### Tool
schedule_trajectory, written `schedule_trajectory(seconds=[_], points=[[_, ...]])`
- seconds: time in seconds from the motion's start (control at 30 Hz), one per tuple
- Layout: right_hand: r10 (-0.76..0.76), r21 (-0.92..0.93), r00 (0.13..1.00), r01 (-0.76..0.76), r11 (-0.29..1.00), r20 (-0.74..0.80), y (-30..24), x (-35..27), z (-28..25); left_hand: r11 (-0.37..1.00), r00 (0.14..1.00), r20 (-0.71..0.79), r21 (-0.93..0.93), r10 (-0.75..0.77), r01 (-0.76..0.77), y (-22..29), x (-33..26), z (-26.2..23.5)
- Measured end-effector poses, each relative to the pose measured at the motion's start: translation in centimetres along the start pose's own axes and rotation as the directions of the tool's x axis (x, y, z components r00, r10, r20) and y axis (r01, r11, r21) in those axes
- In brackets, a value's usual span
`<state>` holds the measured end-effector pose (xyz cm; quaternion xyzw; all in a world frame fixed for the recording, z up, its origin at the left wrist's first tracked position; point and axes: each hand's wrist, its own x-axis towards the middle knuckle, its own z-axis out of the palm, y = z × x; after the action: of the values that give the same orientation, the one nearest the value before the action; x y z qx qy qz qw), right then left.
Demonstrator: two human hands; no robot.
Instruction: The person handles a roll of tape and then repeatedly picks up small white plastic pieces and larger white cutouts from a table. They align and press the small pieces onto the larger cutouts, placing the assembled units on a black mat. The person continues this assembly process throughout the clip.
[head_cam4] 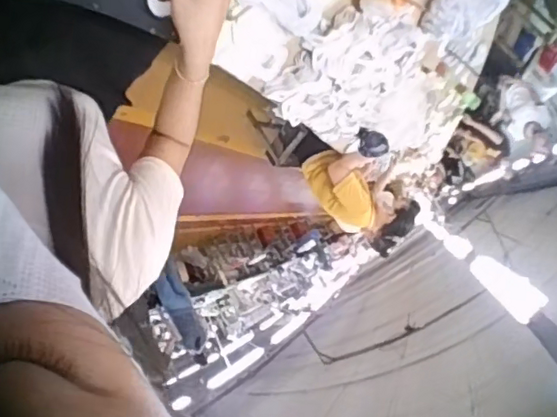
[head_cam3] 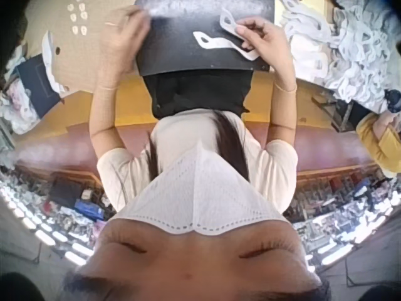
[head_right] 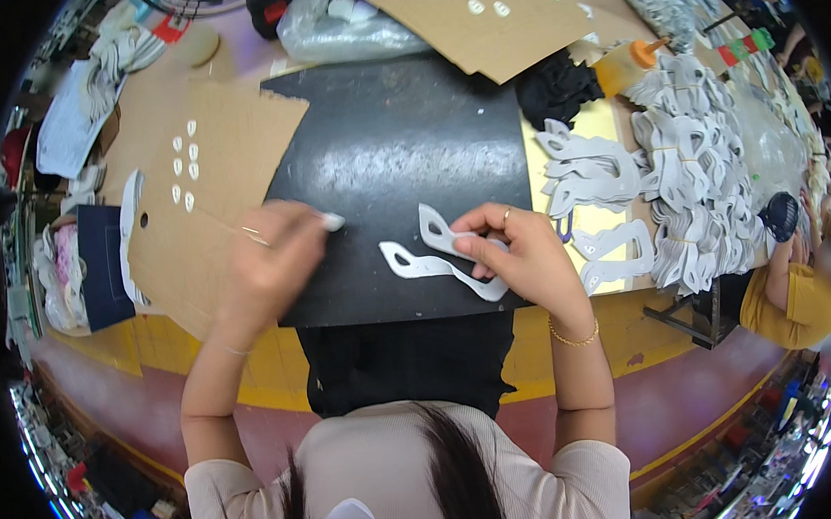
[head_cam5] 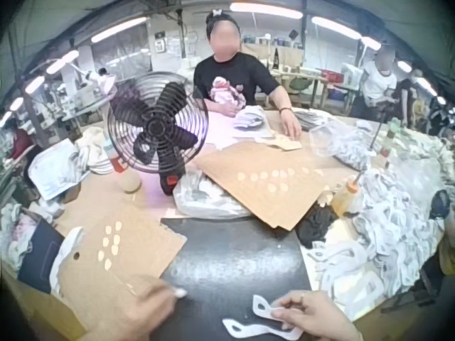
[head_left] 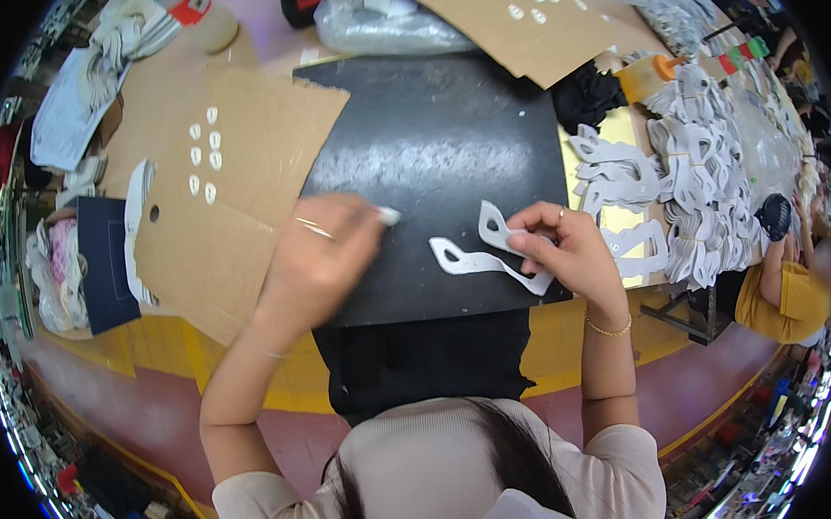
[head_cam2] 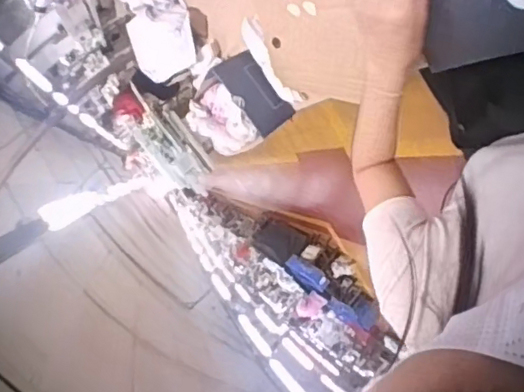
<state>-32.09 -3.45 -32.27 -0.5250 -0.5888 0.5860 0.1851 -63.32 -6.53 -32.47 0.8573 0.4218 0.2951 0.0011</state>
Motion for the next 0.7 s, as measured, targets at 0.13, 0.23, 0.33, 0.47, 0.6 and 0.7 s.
schedule_trajectory(seconds=[0.13,0.23,0.33,0.47,0.6,0.7], points=[[-0.173,-0.064,0.946,0.198,0.978,0.273,0.2,-2.3,0.8,0.997,0.990,0.124,-0.033,-0.064,0.069,3.3,-2.2,3.8],[-0.170,-0.088,0.893,0.226,0.970,0.416,-0.4,-3.1,1.5,0.965,0.971,0.133,-0.150,-0.196,0.215,3.8,-2.4,3.4],[-0.270,-0.116,0.840,0.362,0.925,0.470,-0.1,-2.9,2.1,0.926,0.950,0.128,-0.220,-0.284,0.307,3.8,-2.5,3.6],[-0.336,-0.227,0.863,0.438,0.870,0.377,-0.5,-2.3,3.3,0.898,0.929,0.142,-0.241,-0.343,0.368,3.9,-2.5,4.2],[-0.302,-0.424,0.876,0.453,0.784,0.376,-1.4,-2.2,4.7,0.892,0.924,0.161,-0.246,-0.348,0.379,4.0,-2.3,4.3],[-0.299,-0.498,0.886,0.450,0.741,0.355,-1.6,-2.0,5.1,0.881,0.914,0.177,-0.253,-0.364,0.400,4.1,-2.2,4.2]])
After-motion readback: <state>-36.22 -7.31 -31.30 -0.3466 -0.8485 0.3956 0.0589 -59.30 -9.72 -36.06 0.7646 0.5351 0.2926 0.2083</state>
